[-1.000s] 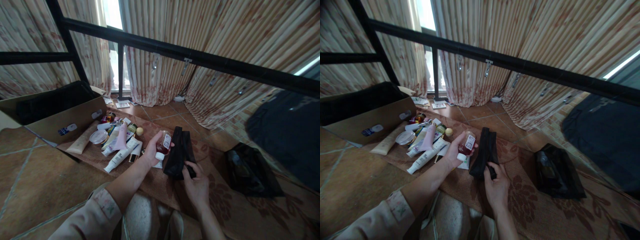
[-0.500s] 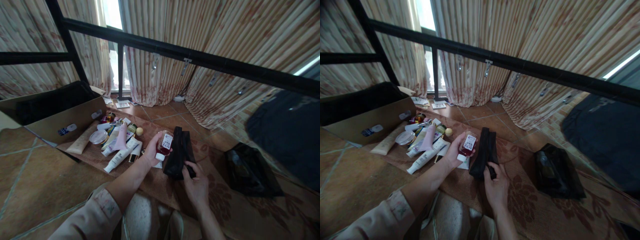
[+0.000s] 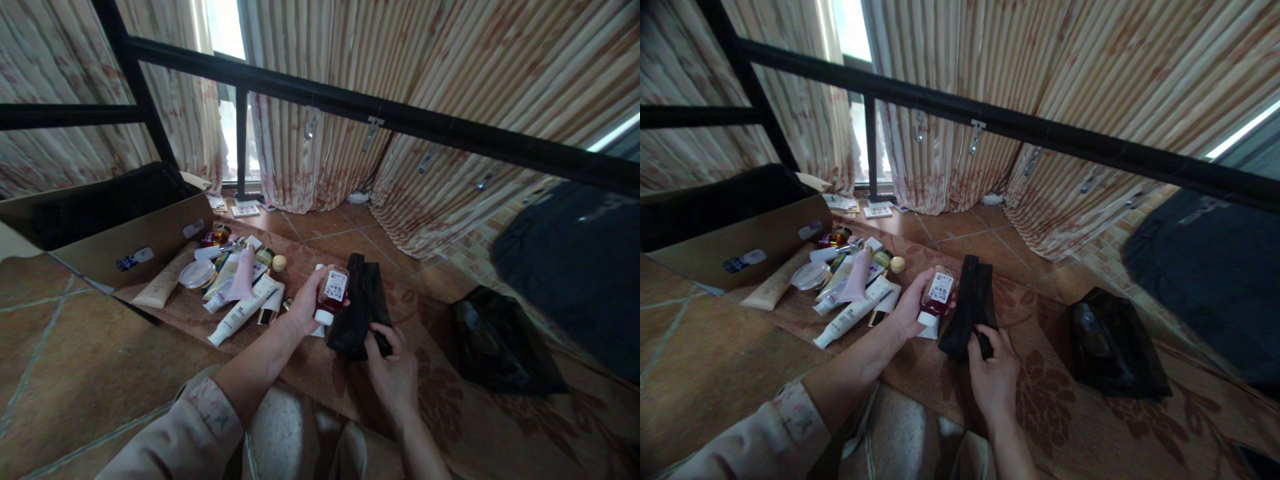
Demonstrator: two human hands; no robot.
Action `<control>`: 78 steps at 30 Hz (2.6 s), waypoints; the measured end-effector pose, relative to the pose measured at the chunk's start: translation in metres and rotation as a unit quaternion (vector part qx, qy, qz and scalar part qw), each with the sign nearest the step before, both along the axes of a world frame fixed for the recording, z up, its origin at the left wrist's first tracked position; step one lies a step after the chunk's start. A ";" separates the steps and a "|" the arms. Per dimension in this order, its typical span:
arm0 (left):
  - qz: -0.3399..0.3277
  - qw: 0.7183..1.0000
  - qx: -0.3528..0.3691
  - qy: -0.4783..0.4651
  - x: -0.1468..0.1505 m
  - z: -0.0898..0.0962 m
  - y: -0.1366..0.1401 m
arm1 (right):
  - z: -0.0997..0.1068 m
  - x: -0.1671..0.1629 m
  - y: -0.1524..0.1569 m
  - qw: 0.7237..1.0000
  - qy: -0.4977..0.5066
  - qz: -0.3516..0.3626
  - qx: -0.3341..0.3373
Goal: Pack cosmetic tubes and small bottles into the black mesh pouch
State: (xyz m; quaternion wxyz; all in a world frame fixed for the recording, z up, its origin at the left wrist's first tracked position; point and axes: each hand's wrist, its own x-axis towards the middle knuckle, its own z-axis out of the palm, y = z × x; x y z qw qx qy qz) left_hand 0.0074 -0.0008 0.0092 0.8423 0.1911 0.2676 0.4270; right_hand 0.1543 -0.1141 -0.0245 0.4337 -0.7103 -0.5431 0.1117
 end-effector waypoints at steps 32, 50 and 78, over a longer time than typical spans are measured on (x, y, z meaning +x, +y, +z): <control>0.082 0.994 -0.026 0.062 0.009 -0.010 0.001 | 0.002 -0.001 0.000 1.000 0.003 0.000 0.009; 0.079 0.994 0.001 0.075 0.010 -0.011 0.001 | 0.001 -0.001 0.000 1.000 -0.001 0.001 0.016; 0.072 0.992 0.039 0.099 0.011 -0.011 -0.002 | -0.002 0.000 0.001 1.000 0.001 0.004 0.010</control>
